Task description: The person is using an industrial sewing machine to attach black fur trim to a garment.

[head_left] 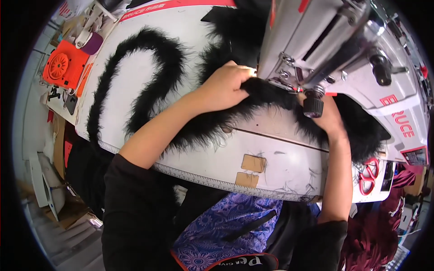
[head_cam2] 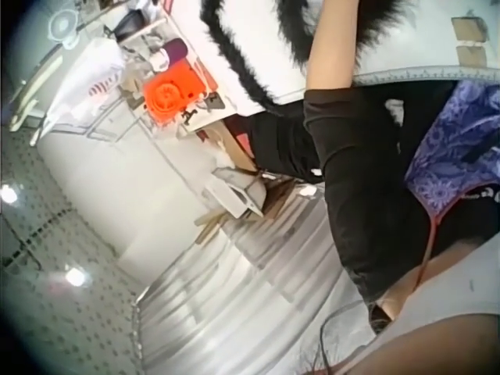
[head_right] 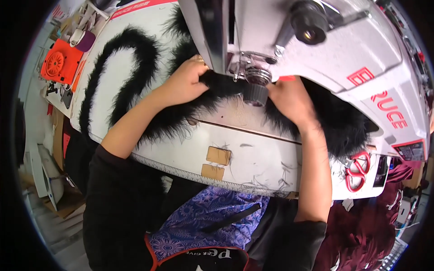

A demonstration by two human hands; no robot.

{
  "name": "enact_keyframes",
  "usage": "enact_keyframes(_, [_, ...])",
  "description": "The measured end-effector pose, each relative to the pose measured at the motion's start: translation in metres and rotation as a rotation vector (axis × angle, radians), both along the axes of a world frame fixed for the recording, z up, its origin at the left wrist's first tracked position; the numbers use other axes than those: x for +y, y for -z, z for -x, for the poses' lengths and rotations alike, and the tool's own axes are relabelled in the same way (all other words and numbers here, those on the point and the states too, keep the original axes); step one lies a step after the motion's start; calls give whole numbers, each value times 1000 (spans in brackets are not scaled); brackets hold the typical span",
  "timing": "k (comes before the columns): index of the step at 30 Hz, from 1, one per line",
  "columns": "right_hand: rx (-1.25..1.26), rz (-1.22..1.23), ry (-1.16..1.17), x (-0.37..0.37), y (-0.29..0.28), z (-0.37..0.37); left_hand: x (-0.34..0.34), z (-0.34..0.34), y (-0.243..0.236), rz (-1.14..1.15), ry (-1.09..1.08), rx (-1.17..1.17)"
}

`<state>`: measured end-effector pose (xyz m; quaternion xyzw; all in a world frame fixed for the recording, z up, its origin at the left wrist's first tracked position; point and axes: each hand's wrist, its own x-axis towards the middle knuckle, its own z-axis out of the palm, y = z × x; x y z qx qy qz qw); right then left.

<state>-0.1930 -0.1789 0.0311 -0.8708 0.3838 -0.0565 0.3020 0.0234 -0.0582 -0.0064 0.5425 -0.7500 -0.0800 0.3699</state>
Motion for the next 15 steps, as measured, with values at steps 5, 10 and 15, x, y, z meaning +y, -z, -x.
enact_keyframes(5, [-31,-87,-68,1,-27,-8,-6,-3,-7,-123,59,245])
enact_keyframes(10, [0,-192,-208,14,-37,-5,-2,-6,-9,-147,18,69])
enact_keyframes(15, [-40,487,-270,26,14,-1,6,10,-15,-93,-49,-112])
